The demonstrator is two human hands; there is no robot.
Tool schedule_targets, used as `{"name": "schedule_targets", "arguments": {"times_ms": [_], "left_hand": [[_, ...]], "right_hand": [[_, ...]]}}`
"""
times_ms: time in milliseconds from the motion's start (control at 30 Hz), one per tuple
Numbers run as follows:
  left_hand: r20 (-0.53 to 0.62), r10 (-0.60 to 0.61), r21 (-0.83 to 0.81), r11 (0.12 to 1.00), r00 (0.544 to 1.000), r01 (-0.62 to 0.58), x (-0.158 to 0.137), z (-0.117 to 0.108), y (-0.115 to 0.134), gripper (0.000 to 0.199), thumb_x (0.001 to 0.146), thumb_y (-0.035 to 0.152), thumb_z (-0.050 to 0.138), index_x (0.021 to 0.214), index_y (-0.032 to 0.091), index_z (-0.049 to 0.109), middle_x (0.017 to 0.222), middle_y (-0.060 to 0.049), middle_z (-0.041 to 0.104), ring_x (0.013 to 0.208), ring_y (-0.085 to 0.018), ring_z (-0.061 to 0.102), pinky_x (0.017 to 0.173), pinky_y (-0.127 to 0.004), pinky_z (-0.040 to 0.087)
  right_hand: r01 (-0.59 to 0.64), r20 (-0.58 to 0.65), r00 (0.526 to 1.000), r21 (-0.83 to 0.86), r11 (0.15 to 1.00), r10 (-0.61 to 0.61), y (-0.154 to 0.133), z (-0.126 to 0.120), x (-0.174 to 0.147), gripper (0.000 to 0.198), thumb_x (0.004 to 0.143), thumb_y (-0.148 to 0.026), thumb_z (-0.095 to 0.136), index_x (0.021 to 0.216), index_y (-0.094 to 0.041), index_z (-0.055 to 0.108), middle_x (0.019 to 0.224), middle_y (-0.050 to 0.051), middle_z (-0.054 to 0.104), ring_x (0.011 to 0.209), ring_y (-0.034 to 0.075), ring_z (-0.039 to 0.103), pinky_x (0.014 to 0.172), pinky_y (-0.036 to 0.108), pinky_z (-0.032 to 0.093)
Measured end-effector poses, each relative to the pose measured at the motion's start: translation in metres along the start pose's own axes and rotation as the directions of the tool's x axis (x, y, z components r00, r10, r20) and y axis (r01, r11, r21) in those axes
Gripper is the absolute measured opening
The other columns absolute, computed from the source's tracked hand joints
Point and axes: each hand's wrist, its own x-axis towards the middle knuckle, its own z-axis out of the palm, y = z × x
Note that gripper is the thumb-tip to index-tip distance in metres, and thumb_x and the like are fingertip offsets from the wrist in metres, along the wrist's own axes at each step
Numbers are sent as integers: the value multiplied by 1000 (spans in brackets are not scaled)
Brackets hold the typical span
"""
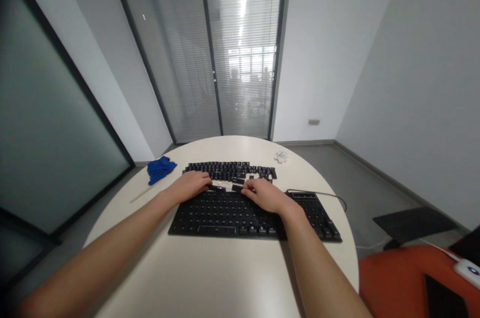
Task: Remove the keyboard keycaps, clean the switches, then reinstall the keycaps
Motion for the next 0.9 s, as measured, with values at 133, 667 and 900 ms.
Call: {"name": "schedule_targets", "arguments": {"times_ms": [133,667,900], "left_hand": [[-5,-36,16,999,999,36,1,1,2,8,92,19,61,96,19,69,97,-7,69,90,-23,67,77,-32,47],[-17,-161,35,986,987,162,1,3,9,13,95,23,57,93,17,68,96,-9,69,93,-26,66,78,-35,49],[-21,-203,4,979,979,203,-2,0,11,13,95,20,55,92,16,67,95,-10,69,93,-26,65,77,-34,50]], "right_hand": [[-8,0,1000,9,1000,8,-1,-1,0,29,96,-39,50,93,-19,70,91,8,74,82,22,65,75,33,46],[69,-169,983,-5,998,-69,-5,-5,3,29,98,-31,46,90,-19,71,94,8,74,85,23,65,76,33,46],[0,-218,976,38,999,8,-1,-2,5,29,96,-34,51,116,-20,68,100,8,75,87,23,67,78,34,48]]}}
